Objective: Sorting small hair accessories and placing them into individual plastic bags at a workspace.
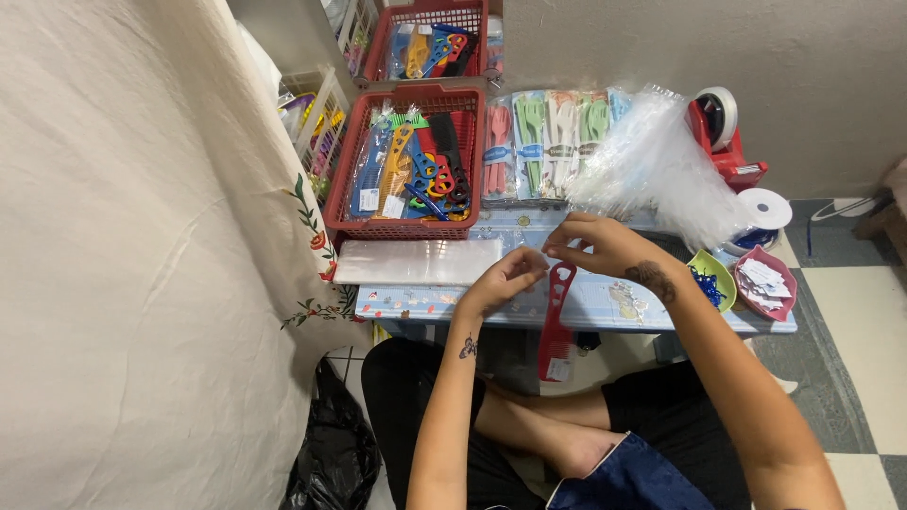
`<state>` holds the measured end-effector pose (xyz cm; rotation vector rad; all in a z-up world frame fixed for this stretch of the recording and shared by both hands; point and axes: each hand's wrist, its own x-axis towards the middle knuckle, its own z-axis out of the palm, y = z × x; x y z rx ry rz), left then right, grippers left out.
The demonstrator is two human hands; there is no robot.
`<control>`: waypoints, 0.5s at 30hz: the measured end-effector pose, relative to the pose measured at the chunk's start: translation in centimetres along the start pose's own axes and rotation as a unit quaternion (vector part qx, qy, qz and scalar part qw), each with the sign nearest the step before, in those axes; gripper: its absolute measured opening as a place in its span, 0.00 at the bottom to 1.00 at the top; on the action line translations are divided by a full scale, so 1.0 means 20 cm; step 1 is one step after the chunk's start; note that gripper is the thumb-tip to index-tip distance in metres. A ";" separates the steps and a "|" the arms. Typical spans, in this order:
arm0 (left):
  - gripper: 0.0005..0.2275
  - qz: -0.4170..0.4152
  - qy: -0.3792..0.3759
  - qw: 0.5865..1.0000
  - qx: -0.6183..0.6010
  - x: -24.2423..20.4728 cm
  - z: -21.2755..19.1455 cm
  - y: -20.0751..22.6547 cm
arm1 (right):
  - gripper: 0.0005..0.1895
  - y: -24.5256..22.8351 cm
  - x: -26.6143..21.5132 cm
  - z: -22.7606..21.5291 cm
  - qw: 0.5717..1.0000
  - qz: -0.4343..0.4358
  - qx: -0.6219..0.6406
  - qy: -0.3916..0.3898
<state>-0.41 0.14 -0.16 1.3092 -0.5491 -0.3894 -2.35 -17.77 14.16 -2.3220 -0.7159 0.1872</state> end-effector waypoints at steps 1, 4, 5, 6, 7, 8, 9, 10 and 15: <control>0.07 0.008 0.008 1.000 -0.006 0.00 -0.01 -0.02 | 0.10 -0.01 -0.01 0.02 0.998 -0.011 0.037 0.042; 0.05 0.021 0.028 0.999 -0.013 0.00 0.02 0.01 | 0.28 0.21 -0.08 0.19 0.952 0.011 0.229 0.205; 0.05 0.023 0.030 0.999 -0.013 0.00 0.02 0.01 | 0.28 0.27 -0.10 0.26 0.952 0.008 0.228 0.204; 0.06 0.021 0.035 0.999 -0.010 0.01 0.02 0.01 | 0.22 0.34 -0.13 0.32 0.930 0.031 0.292 0.220; 0.06 0.020 0.042 0.999 -0.008 0.00 0.02 0.00 | 0.16 0.41 -0.14 0.39 0.903 0.053 0.356 0.234; 0.06 0.022 0.045 0.999 -0.008 0.01 0.02 0.00 | 0.16 0.44 -0.14 0.41 0.904 0.051 0.355 0.231; 0.06 0.020 0.044 0.999 -0.001 0.00 0.03 -0.01 | 0.12 0.48 -0.15 0.45 0.896 0.051 0.371 0.239; 0.06 0.018 0.044 0.999 0.005 0.00 0.03 -0.02 | 0.09 0.52 -0.15 0.48 0.888 0.050 0.386 0.246; 0.07 0.018 0.042 0.998 0.049 0.01 0.05 0.01 | 0.07 0.42 -0.16 0.45 0.899 0.074 0.352 0.250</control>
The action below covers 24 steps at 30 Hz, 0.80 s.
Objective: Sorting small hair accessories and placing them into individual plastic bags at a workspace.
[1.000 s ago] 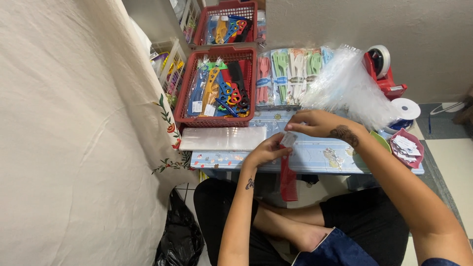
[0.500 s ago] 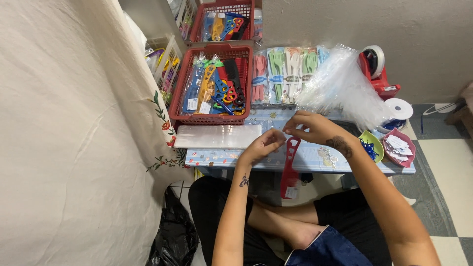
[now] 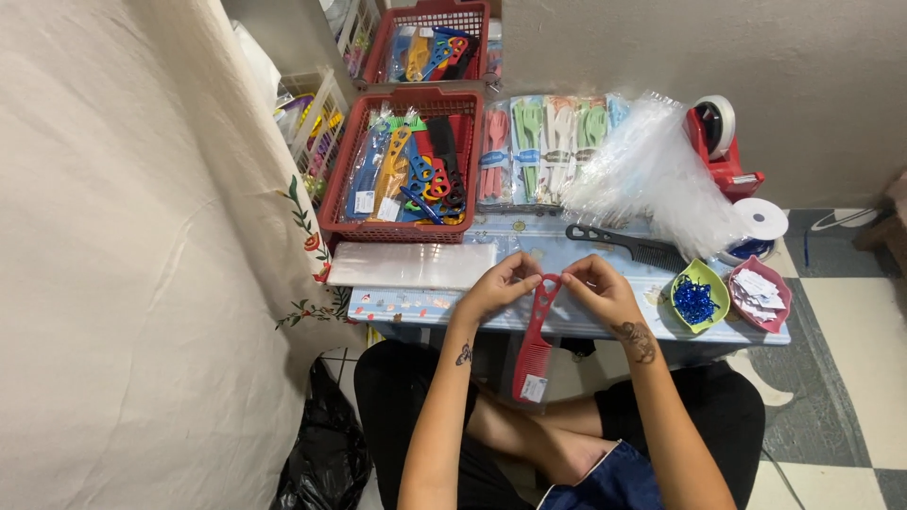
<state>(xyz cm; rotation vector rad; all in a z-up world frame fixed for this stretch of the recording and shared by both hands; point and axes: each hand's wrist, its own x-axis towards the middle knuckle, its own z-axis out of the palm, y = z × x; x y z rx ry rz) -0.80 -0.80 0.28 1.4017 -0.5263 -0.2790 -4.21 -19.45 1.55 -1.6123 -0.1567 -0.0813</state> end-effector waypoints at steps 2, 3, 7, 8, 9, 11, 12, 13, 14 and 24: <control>0.06 0.004 -0.008 0.999 0.032 0.01 0.01 0.02 | 0.06 -0.03 -0.01 0.01 0.999 -0.006 -0.035 0.007; 0.06 0.014 0.007 0.998 0.056 0.01 0.02 0.02 | 0.05 -0.05 -0.01 0.01 0.997 -0.003 -0.078 0.011; 0.04 0.048 0.054 0.990 0.122 0.08 0.05 -0.12 | 0.04 -0.04 -0.01 0.01 0.991 0.008 -0.133 0.032; 0.04 0.048 0.051 0.990 0.122 0.08 0.07 -0.10 | 0.04 -0.04 -0.01 0.01 0.991 0.009 -0.133 0.034; 0.03 0.056 0.058 0.986 0.148 0.08 0.09 -0.08 | 0.05 -0.05 -0.01 0.01 0.991 0.009 -0.131 0.035; 0.02 0.066 0.064 0.980 0.174 0.08 0.10 -0.05 | 0.05 -0.06 -0.01 0.01 0.991 0.009 -0.130 0.035; 0.02 0.073 0.075 0.977 0.186 0.07 0.10 -0.05 | 0.05 -0.06 -0.01 0.01 0.991 0.012 -0.132 0.027; 0.01 0.079 0.086 0.973 0.199 0.07 0.10 -0.05 | 0.06 -0.07 -0.02 0.01 0.991 0.014 -0.133 0.018; 0.01 0.076 0.088 0.973 0.199 0.07 0.10 -0.06 | 0.06 -0.06 -0.01 0.02 0.991 0.017 -0.132 0.015; 0.05 0.083 0.023 0.995 0.049 0.02 0.08 -0.01 | 0.03 -0.05 -0.01 0.01 0.999 -0.033 0.009 0.038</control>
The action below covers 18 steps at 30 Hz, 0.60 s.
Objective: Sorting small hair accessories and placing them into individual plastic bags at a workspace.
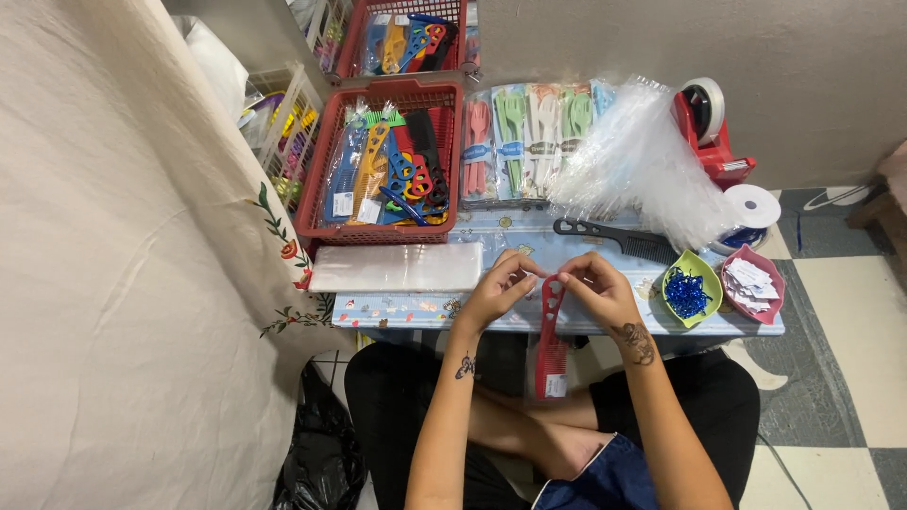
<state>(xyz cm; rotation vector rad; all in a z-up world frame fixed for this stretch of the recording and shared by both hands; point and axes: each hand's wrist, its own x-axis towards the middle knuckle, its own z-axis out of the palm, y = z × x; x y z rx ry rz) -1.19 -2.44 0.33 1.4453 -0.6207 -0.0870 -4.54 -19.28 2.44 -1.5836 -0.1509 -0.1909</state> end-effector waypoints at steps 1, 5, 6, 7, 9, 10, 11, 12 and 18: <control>0.05 0.005 0.004 1.000 -0.007 -0.01 0.00 0.00 | 0.03 0.00 0.00 0.00 1.000 -0.007 0.019 0.004; 0.08 -0.028 0.023 0.999 0.031 0.00 0.01 -0.03 | 0.03 -0.02 -0.01 -0.01 0.999 -0.008 0.036 0.000; 0.09 -0.038 0.024 0.998 0.045 0.00 0.01 -0.02 | 0.03 -0.02 -0.01 -0.01 0.999 -0.009 0.040 -0.007; 0.09 -0.048 0.024 0.997 0.060 0.00 0.02 0.00 | 0.02 -0.02 -0.01 -0.01 0.999 -0.009 0.043 -0.013; 0.09 -0.048 0.019 0.997 0.055 0.00 0.02 0.01 | 0.02 -0.01 -0.01 -0.02 0.999 -0.012 0.046 -0.020; 0.09 -0.047 0.015 0.998 0.049 0.00 0.02 0.02 | 0.02 -0.01 0.00 -0.02 0.998 -0.016 0.049 -0.028; 0.09 -0.047 0.015 0.998 0.049 0.00 0.02 0.00 | 0.02 0.00 0.00 -0.02 0.998 -0.016 0.049 -0.027; 0.09 -0.049 0.008 0.998 0.035 0.00 0.02 -0.02 | 0.02 0.01 0.00 -0.03 0.998 -0.015 0.052 -0.035; 0.06 -0.035 0.006 0.999 0.016 0.00 0.02 -0.04 | 0.03 0.06 0.01 -0.03 0.999 -0.004 0.023 -0.049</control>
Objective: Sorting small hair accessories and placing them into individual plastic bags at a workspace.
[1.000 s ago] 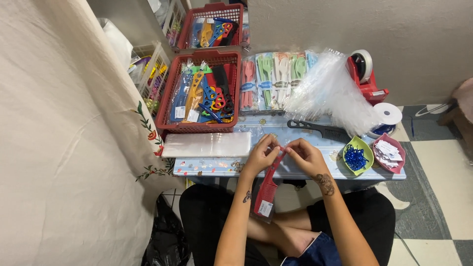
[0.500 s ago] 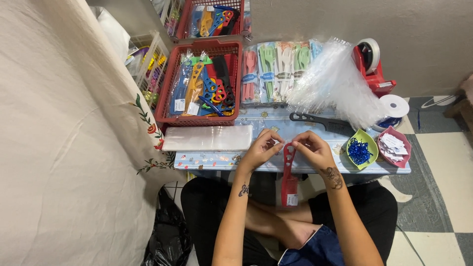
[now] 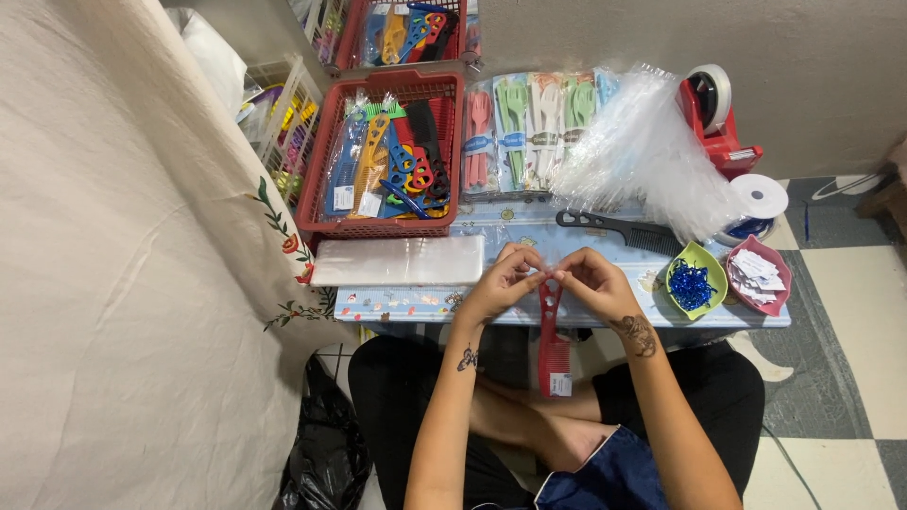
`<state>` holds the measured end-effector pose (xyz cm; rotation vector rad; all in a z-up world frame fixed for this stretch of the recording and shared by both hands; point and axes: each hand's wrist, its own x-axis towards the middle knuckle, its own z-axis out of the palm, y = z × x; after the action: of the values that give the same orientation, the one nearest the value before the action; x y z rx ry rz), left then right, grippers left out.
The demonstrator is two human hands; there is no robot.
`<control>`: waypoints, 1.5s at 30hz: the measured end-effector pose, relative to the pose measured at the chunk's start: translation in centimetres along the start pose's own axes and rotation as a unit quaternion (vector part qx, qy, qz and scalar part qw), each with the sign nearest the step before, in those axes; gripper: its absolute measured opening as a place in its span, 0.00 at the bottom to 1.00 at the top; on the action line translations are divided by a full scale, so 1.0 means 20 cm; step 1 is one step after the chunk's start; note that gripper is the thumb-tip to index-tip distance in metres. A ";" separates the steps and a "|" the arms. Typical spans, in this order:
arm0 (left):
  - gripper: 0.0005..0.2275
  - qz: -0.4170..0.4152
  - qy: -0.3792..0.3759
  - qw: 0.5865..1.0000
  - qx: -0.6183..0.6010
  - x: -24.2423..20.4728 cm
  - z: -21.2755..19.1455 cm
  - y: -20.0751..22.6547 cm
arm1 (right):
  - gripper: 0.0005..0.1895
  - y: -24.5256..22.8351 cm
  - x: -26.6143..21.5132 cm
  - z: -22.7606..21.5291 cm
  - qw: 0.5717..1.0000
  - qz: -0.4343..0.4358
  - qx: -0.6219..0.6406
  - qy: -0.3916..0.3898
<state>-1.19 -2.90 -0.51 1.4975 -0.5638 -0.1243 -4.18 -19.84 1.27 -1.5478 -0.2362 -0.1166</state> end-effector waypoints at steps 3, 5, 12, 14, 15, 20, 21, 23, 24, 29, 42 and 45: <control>0.05 0.013 0.004 1.000 -0.003 0.00 0.00 -0.01 | 0.06 -0.03 0.00 0.02 1.000 0.014 0.008 0.004; 0.06 0.021 0.005 1.000 -0.004 0.00 0.00 0.00 | 0.07 -0.06 0.00 0.03 0.999 0.025 0.023 0.008; 0.04 0.004 -0.048 0.999 -0.005 0.00 -0.01 0.04 | 0.06 -0.04 0.02 0.01 0.999 0.013 -0.014 -0.026; 0.03 -0.022 -0.070 0.997 -0.032 -0.01 0.00 0.15 | 0.09 -0.04 0.04 -0.01 0.999 0.009 -0.016 -0.031; 0.02 -0.018 -0.086 0.995 -0.056 -0.01 0.01 0.24 | 0.16 -0.06 0.05 -0.01 0.998 0.015 -0.037 -0.050; 0.00 -0.023 -0.111 0.990 -0.085 0.00 -0.03 0.15 | 0.27 -0.25 0.11 0.03 0.985 0.028 -0.115 -0.129; 0.01 -0.027 -0.113 0.988 -0.098 0.00 -0.04 0.09 | 0.27 -0.30 0.11 0.03 0.975 0.029 -0.149 -0.161; 0.02 -0.031 -0.113 0.987 -0.109 -0.01 -0.05 0.09 | 0.27 -0.38 0.12 0.04 0.964 0.028 -0.180 -0.194; 0.03 -0.038 -0.111 0.986 -0.118 0.00 -0.04 0.14 | 0.26 -0.41 0.12 0.04 0.956 0.021 -0.205 -0.207; 0.04 -0.062 -0.090 0.986 -0.129 -0.01 -0.03 0.11 | 0.18 -0.57 0.13 0.07 0.923 0.000 -0.296 -0.245; 0.12 -0.002 -0.094 0.985 0.146 0.00 -0.06 -0.02 | 0.04 -0.48 0.23 0.05 0.890 -0.035 -0.350 -0.290; 0.10 -0.007 -0.098 0.984 0.146 0.00 -0.07 -0.03 | 0.06 -0.47 0.26 0.05 0.887 -0.025 -0.346 -0.303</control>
<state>-0.42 -1.79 -1.03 1.7864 -0.7547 -0.2075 -1.35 -18.68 11.48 -2.2679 -0.7969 0.2857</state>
